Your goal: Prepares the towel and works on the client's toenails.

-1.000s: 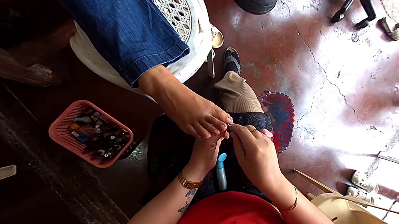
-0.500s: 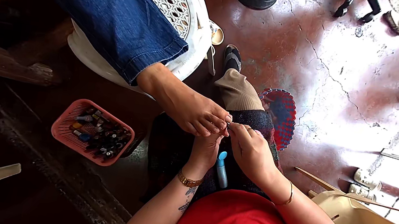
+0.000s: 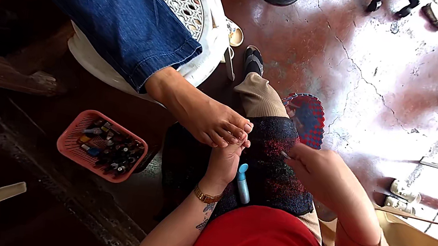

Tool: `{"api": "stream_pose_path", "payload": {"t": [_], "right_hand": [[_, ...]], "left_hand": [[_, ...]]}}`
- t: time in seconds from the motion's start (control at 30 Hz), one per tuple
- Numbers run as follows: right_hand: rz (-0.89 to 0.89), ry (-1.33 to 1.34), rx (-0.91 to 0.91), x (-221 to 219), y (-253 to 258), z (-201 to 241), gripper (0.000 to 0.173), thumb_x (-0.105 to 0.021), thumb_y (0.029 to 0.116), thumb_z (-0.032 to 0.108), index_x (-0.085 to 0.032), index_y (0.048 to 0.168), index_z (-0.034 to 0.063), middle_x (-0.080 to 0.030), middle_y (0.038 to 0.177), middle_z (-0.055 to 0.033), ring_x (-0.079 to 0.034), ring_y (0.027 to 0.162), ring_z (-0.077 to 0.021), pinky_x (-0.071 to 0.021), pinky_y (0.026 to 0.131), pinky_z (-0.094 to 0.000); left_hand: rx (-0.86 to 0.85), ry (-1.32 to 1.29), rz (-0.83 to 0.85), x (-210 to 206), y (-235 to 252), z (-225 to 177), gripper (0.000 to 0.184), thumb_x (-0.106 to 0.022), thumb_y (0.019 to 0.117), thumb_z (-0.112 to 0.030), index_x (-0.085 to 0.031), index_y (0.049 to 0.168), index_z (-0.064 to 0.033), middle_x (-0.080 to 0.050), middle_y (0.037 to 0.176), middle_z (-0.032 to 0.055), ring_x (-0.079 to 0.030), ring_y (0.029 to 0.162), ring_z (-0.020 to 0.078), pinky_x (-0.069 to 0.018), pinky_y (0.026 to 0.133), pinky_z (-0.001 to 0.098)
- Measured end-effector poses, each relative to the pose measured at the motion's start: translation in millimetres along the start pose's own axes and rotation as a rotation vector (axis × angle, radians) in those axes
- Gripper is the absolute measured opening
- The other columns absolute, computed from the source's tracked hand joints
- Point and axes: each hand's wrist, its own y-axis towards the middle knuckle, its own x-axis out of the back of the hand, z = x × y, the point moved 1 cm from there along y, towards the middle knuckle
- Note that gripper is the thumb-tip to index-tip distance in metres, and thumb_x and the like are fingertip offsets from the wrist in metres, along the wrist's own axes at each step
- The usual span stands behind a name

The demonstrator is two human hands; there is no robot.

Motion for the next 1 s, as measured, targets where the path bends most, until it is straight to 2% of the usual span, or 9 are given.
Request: {"api": "stream_pose_path", "payload": {"t": [0.03, 0.07, 0.1, 0.2, 0.47, 0.7, 0.8, 1.0], "right_hand": [[-0.14, 0.14, 0.08, -7, 4, 1, 0.022, -0.056, 0.1044, 0.026, -0.069, 0.097, 0.0105, -0.068, 0.072, 0.002, -0.065, 0.06, -0.0075, -0.0563, 0.057, -0.0286], [-0.212, 0.281, 0.141, -15, 9, 5, 0.02, -0.056, 0.1045, 0.024, -0.069, 0.1, 0.0097, -0.071, 0.076, 0.0033, -0.066, 0.061, -0.0033, -0.0583, 0.057, -0.0235], [-0.232, 0.38, 0.179, -22, 14, 10, 0.018, -0.057, 0.1046, 0.021, -0.069, 0.103, 0.0078, -0.073, 0.079, 0.0022, -0.068, 0.063, -0.003, -0.0595, 0.059, -0.0224], [-0.222, 0.464, 0.227, -38, 29, 24, 0.018, -0.056, 0.1045, 0.016, -0.069, 0.108, 0.004, -0.074, 0.082, -0.001, -0.069, 0.065, -0.0045, -0.0593, 0.063, -0.0218], [-0.246, 0.476, 0.203, -46, 42, 33, 0.02, -0.055, 0.1047, 0.012, -0.071, 0.111, 0.0024, -0.073, 0.08, -0.0029, -0.067, 0.062, -0.0056, -0.0587, 0.06, -0.0217], [-0.222, 0.448, 0.172, -41, 42, 37, 0.019, -0.055, 0.1041, 0.01, -0.071, 0.11, 0.0021, -0.072, 0.078, -0.0036, -0.067, 0.061, -0.0066, -0.0586, 0.059, -0.0228], [-0.226, 0.435, 0.173, -40, 43, 39, 0.018, -0.055, 0.1041, 0.01, -0.071, 0.108, 0.002, -0.07, 0.074, -0.003, -0.066, 0.059, -0.0063, -0.0576, 0.057, -0.0224], [-0.186, 0.362, 0.119, -35, 44, 45, 0.017, -0.056, 0.1042, 0.01, -0.071, 0.106, 0.0032, -0.068, 0.073, -0.0021, -0.064, 0.057, -0.0062, -0.056, 0.056, -0.0228]], "left_hand": [[-0.001, 0.008, 0.002, 0, 1, 1, 0.018, -0.056, 0.0977, 0.001, -0.071, 0.104, -0.0084, -0.069, 0.1, 0.0035, -0.065, 0.085, 0.0115, -0.0563, 0.08, 0.0277], [-0.003, 0.016, 0.002, 1, 1, 1, 0.018, -0.056, 0.098, 0.001, -0.07, 0.105, -0.0082, -0.069, 0.102, 0.0034, -0.065, 0.087, 0.0116, -0.0563, 0.08, 0.0277], [-0.007, 0.022, -0.002, 0, 2, 1, 0.019, -0.056, 0.0979, 0.001, -0.071, 0.106, -0.0076, -0.069, 0.104, 0.0038, -0.065, 0.087, 0.0117, -0.0564, 0.08, 0.0276], [-0.025, 0.018, -0.018, -1, 3, 1, 0.02, -0.057, 0.0971, 0.002, -0.071, 0.106, -0.0076, -0.071, 0.104, 0.0031, -0.067, 0.092, 0.0109, -0.057, 0.084, 0.0273], [-0.035, -0.019, -0.007, -1, 4, 0, 0.02, -0.059, 0.0962, 0.003, -0.073, 0.106, -0.0068, -0.072, 0.111, 0.005, -0.067, 0.104, 0.014, -0.0557, 0.093, 0.0301], [-0.013, 0.0, -0.041, -3, 4, -1, 0.021, -0.057, 0.096, 0.005, -0.072, 0.107, -0.0059, -0.072, 0.111, 0.0051, -0.068, 0.1, 0.013, -0.0571, 0.087, 0.0283], [-0.03, 0.004, -0.014, -2, 5, 0, 0.021, -0.058, 0.0962, 0.004, -0.072, 0.106, -0.0072, -0.072, 0.113, 0.005, -0.068, 0.106, 0.014, -0.0567, 0.09, 0.0287], [-0.043, 0.002, -0.006, -1, 6, 0, 0.02, -0.061, 0.0947, 0.005, -0.073, 0.105, -0.0083, -0.072, 0.113, 0.0046, -0.067, 0.106, 0.0133, -0.0565, 0.09, 0.0276]]}}
